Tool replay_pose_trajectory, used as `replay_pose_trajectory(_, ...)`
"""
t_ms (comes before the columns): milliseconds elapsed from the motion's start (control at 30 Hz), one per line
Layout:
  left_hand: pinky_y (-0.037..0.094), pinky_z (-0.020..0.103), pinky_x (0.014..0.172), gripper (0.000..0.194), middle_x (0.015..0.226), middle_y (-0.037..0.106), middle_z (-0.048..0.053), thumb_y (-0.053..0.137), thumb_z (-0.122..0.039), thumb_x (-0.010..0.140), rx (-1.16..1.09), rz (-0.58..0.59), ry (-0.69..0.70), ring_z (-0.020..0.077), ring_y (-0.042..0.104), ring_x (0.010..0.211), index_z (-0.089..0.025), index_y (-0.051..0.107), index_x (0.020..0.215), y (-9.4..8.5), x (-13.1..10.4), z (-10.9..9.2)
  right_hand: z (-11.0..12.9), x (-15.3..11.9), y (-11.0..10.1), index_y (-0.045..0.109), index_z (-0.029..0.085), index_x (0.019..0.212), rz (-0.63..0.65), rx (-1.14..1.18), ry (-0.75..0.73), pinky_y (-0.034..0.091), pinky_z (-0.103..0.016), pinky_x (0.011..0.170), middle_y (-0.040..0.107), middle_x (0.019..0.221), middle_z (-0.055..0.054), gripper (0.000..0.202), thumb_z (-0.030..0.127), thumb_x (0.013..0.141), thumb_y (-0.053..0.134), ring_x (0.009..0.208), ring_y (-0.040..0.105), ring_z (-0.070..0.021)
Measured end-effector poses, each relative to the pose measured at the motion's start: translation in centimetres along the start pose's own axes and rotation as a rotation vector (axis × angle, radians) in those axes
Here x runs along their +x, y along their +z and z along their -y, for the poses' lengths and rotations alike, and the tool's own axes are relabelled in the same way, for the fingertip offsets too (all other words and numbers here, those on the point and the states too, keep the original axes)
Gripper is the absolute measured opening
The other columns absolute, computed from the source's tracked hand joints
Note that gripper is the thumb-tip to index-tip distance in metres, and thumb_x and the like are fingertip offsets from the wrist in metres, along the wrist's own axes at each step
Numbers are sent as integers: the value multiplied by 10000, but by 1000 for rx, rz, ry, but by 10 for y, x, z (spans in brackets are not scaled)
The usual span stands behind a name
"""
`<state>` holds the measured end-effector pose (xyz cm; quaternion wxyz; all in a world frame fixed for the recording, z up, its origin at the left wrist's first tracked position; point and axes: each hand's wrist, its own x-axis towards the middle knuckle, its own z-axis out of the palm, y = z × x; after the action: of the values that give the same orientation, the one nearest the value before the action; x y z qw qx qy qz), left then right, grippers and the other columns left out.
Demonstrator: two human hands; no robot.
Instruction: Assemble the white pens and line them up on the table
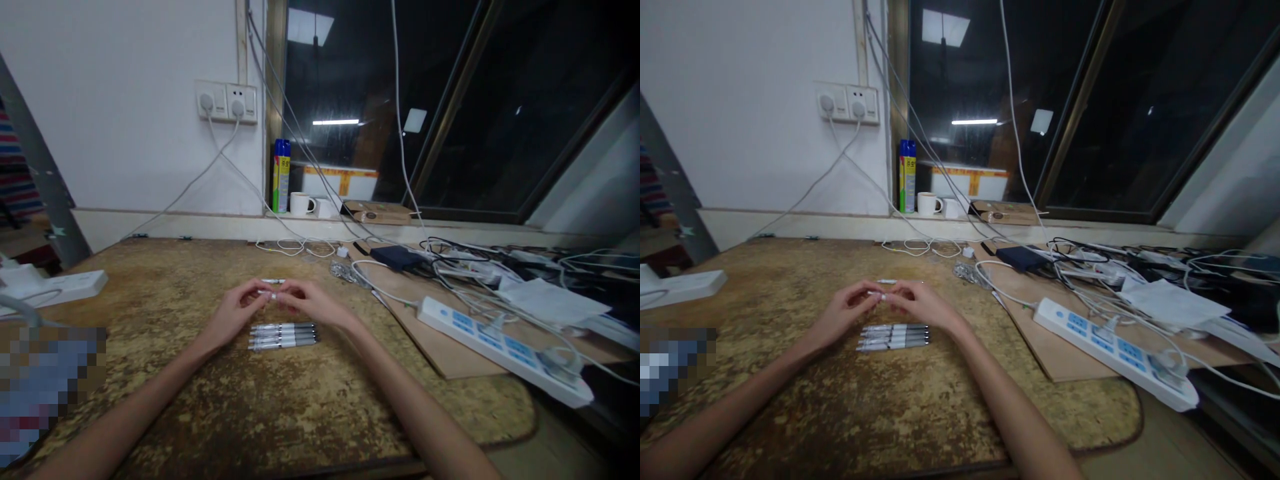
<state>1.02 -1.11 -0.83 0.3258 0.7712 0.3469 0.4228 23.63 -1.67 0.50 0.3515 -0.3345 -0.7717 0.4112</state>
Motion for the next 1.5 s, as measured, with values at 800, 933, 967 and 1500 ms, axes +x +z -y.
replay_pose_trajectory(800,465,284,694,312,900,756,43,644,-480,923,232,428,-64,200,648,784,-220,773,1038,-27,1,16,-40,-27,-21,742,141,929,132,-231,154,487,-289,704,745,892,-72,338,455,944,618,775,650,-185)
replay_pose_trajectory(933,470,287,703,321,937,767,50,644,-492,921,213,434,-58,207,657,807,-224,779,1034,-27,1,17,-40,-27,-21,745,148,898,128,-226,142,481,-287,690,743,867,-68,303,428,933,634,753,645,-182)
replay_pose_trajectory(967,472,288,708,318,944,768,51,647,-491,919,213,435,-60,208,659,813,-225,780,1034,-27,1,17,-40,-27,-21,746,149,892,127,-224,143,479,-285,681,740,854,-66,293,419,929,640,743,641,-181)
replay_pose_trajectory(1500,449,402,960,238,1104,716,87,581,-333,945,514,164,134,275,618,1048,-226,739,1087,-9,31,32,-43,-22,-19,666,157,897,-38,-280,117,430,-272,708,685,846,-38,276,394,973,546,760,582,-158)
